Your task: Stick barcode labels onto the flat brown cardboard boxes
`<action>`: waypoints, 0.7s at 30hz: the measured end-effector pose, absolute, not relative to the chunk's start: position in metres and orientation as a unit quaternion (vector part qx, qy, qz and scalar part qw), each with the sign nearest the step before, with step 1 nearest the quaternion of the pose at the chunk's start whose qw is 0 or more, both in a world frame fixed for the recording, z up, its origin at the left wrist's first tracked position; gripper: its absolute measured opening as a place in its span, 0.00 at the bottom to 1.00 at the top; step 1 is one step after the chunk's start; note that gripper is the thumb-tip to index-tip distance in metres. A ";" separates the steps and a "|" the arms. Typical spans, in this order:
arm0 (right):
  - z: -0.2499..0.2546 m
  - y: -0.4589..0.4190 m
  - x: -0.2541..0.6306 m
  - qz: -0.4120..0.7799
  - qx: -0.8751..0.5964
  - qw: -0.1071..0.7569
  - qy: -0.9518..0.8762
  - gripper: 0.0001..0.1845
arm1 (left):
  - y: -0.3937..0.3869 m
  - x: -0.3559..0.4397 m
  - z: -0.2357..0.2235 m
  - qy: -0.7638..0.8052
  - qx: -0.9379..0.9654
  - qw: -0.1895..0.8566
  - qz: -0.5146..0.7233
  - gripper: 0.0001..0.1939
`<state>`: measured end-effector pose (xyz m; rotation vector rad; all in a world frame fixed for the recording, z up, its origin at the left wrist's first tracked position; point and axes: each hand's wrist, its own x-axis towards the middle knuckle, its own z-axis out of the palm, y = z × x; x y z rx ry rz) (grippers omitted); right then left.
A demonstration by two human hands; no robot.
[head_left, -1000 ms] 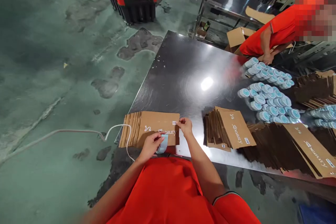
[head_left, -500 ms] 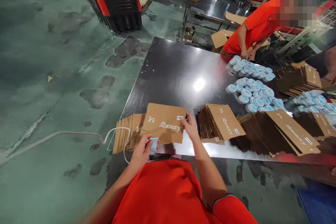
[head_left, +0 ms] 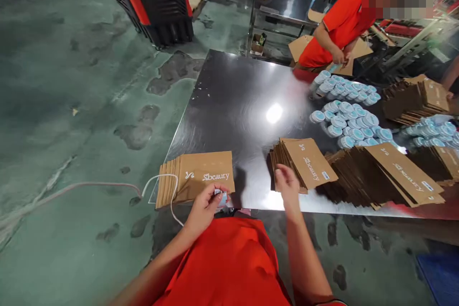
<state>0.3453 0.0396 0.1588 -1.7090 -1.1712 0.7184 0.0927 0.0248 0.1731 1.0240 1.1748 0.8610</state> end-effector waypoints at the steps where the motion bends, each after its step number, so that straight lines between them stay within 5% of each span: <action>1: 0.158 0.038 0.316 0.394 -0.636 0.453 -0.485 0.18 | 0.025 0.093 0.174 0.509 0.442 0.637 0.374 0.14; 4: 0.162 0.034 0.251 0.566 -0.504 0.422 -0.497 0.17 | 0.024 0.092 0.175 0.519 0.445 0.624 0.379 0.17; 8: 0.167 0.028 0.225 0.618 -0.498 0.416 -0.444 0.13 | 0.023 0.087 0.168 0.552 0.476 0.573 0.375 0.10; 17: 0.127 0.065 0.233 0.466 -0.600 0.424 -0.493 0.09 | 0.022 0.078 0.135 0.626 0.480 0.501 0.357 0.17; 21: 0.084 0.116 0.242 0.386 -0.694 0.307 -0.525 0.08 | 0.033 0.066 0.102 0.651 0.476 0.487 0.336 0.18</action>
